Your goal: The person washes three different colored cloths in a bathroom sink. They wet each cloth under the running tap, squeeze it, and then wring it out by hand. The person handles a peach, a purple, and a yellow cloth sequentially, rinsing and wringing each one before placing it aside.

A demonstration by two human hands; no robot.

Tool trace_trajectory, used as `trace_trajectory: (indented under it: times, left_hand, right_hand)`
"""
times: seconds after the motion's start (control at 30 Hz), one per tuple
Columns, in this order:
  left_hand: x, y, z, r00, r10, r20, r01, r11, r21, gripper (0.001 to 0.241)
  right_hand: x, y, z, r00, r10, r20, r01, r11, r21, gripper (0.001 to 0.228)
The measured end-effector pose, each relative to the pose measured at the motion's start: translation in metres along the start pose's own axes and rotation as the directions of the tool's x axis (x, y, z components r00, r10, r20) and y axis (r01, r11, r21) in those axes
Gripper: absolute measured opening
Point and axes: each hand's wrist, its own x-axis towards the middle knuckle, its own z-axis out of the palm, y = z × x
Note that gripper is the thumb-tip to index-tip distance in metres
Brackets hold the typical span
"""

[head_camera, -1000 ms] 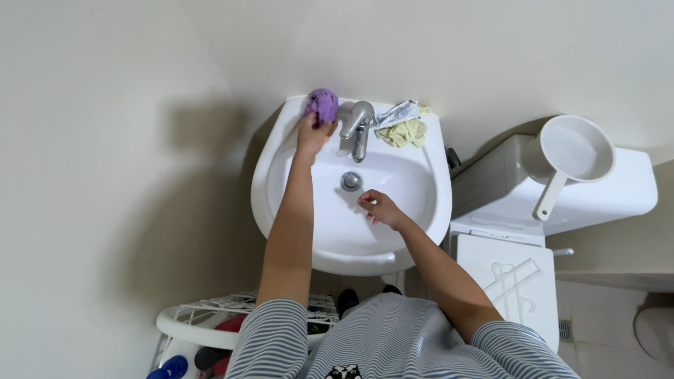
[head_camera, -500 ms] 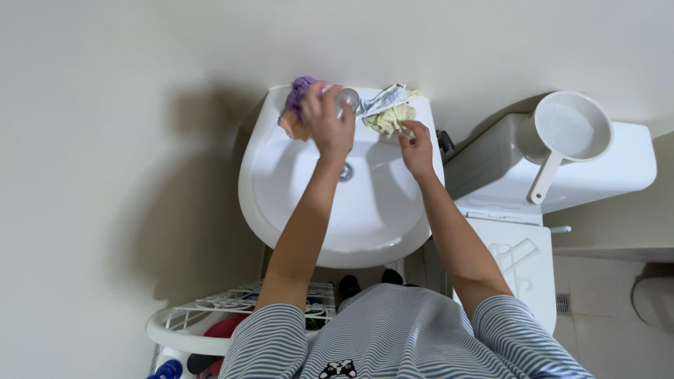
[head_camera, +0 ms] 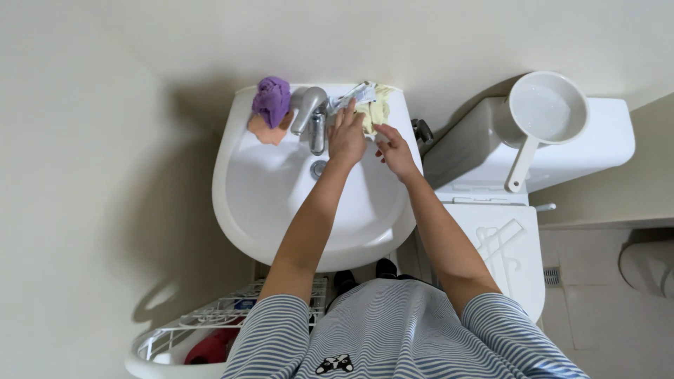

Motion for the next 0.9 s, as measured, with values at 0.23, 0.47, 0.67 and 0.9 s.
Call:
trace_trajectory:
  times: [0.23,0.47,0.67,0.9]
  left_hand:
    - [0.027,-0.017,0.036,0.999,-0.017,-0.044,0.012,0.994,-0.112,0.053]
    - [0.026,-0.021,0.026,0.979,0.052,-0.197,-0.150,0.838,-0.525,0.066]
    - [0.043,-0.039,0.056,0.982,0.129,-0.141,-0.184,0.835,-0.519,0.070]
    - [0.036,-0.015,0.037,1.000,0.003,0.030,0.004,0.972,-0.233,0.068]
  right_hand:
    - [0.003,0.040,-0.008,0.975,0.065,-0.214,-0.030,0.986,0.163,0.028]
    - [0.007,0.013,-0.007,0.933,-0.147,-0.329,0.147,0.989,-0.023,0.063]
    - [0.023,0.064,-0.006,0.996,0.051,-0.067,-0.065,0.972,-0.225,0.031]
    - [-0.040,-0.016,-0.032,0.991,0.088,-0.100,0.016,0.669,0.743,0.053]
